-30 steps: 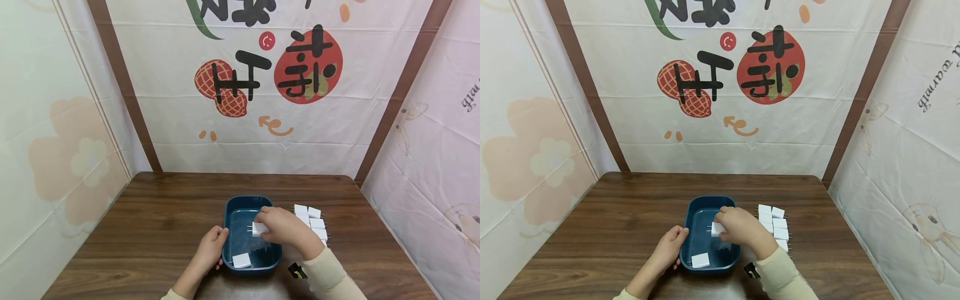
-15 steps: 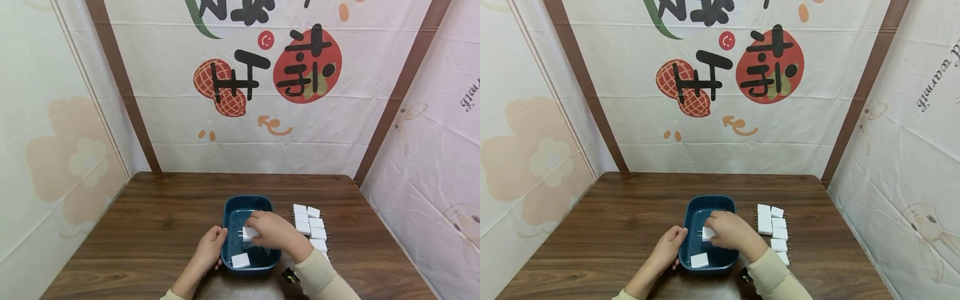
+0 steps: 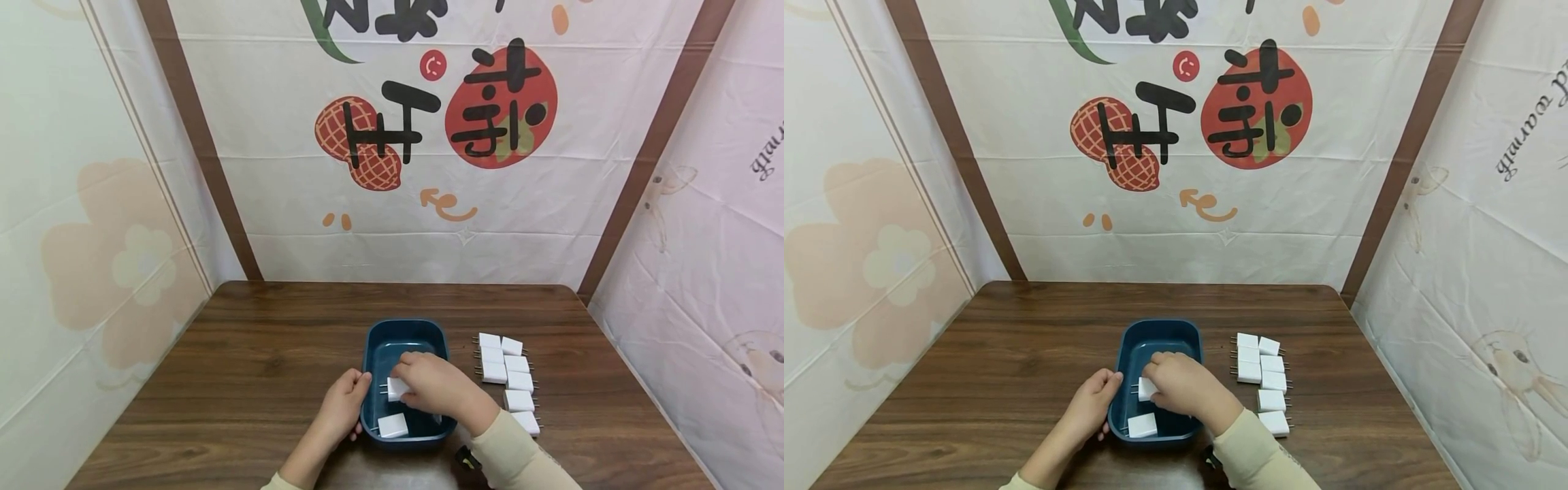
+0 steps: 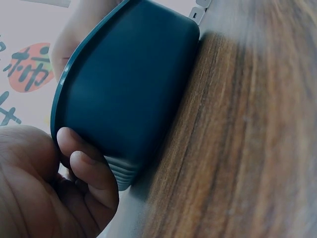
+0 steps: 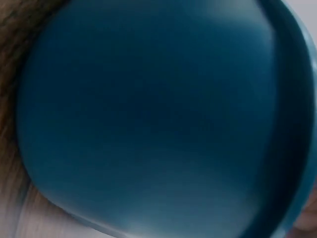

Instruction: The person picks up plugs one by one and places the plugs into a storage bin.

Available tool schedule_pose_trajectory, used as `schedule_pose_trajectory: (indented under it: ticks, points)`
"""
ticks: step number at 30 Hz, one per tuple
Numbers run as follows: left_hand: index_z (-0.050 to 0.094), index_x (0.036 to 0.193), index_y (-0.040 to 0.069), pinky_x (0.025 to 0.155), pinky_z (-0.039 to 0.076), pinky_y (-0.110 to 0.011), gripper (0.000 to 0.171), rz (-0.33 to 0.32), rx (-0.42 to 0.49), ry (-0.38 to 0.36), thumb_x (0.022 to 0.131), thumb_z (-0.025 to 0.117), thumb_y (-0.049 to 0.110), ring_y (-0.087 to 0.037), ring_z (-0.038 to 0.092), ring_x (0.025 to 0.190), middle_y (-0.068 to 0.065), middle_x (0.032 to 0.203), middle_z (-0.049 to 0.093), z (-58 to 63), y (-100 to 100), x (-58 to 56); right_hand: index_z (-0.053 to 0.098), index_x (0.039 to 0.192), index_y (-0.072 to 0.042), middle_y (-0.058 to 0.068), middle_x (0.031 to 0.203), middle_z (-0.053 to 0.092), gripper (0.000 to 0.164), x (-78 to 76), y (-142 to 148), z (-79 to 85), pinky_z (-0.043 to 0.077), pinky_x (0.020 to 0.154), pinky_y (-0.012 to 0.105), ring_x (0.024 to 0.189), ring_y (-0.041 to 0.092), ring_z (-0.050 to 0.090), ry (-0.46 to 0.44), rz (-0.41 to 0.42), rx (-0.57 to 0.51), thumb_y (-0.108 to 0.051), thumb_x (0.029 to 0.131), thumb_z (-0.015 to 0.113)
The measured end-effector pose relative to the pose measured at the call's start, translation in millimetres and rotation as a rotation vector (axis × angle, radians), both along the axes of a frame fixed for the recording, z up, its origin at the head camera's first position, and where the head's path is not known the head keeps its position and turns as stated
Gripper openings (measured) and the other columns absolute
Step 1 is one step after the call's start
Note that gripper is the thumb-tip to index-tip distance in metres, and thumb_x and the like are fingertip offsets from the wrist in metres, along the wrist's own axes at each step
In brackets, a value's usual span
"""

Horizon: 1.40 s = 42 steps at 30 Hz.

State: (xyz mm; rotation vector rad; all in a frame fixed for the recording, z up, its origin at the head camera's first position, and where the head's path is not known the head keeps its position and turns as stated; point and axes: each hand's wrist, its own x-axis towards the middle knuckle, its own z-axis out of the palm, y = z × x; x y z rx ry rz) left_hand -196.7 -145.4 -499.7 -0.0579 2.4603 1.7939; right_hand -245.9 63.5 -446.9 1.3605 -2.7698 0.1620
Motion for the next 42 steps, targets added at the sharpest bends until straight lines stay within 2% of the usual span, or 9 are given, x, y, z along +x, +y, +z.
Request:
schedule_pose_trajectory:
  ticks: [14, 23, 42]
  points:
    - [0.055, 0.106, 0.001, 0.032, 0.043, -0.027, 0.035, -0.003, 0.009, 0.000, 0.110, 0.045, 0.034, -0.011, 0.048, 0.036, -0.004, 0.053, 0.051, 0.7, 0, 0.8, 0.072, 0.119, -0.017, -0.005, 0.107, 0.068, 0.033, 0.5, -10, -16.0, 0.056, 0.083, 0.024, 0.091, 0.005, 0.062, 0.086, 0.021, 0.042, -0.030, 0.090, 0.081]
    - [0.055, 0.106, 0.001, 0.032, 0.043, -0.027, 0.038, -0.015, 0.017, -0.003, 0.111, 0.045, 0.037, -0.012, 0.048, 0.037, -0.004, 0.054, 0.051, 1.5, 0, 0.9, 0.073, 0.119, -0.017, -0.006, 0.105, 0.068, 0.033, 3.1, -15, -20.0, 0.057, 0.086, 0.027, 0.093, 0.006, 0.063, 0.151, 0.043, 0.050, -0.030, 0.090, 0.081]
    - [0.055, 0.106, 0.001, 0.033, 0.043, -0.027, 0.038, -0.006, 0.006, -0.010, 0.110, 0.045, 0.038, -0.012, 0.048, 0.037, -0.004, 0.054, 0.051, 1.7, 0, 0.7, 0.074, 0.118, -0.019, -0.007, 0.104, 0.067, 0.032, 1.6, -18, -29.0, 0.057, 0.086, 0.024, 0.091, 0.002, 0.062, 0.104, 0.056, 0.066, -0.030, 0.089, 0.082]
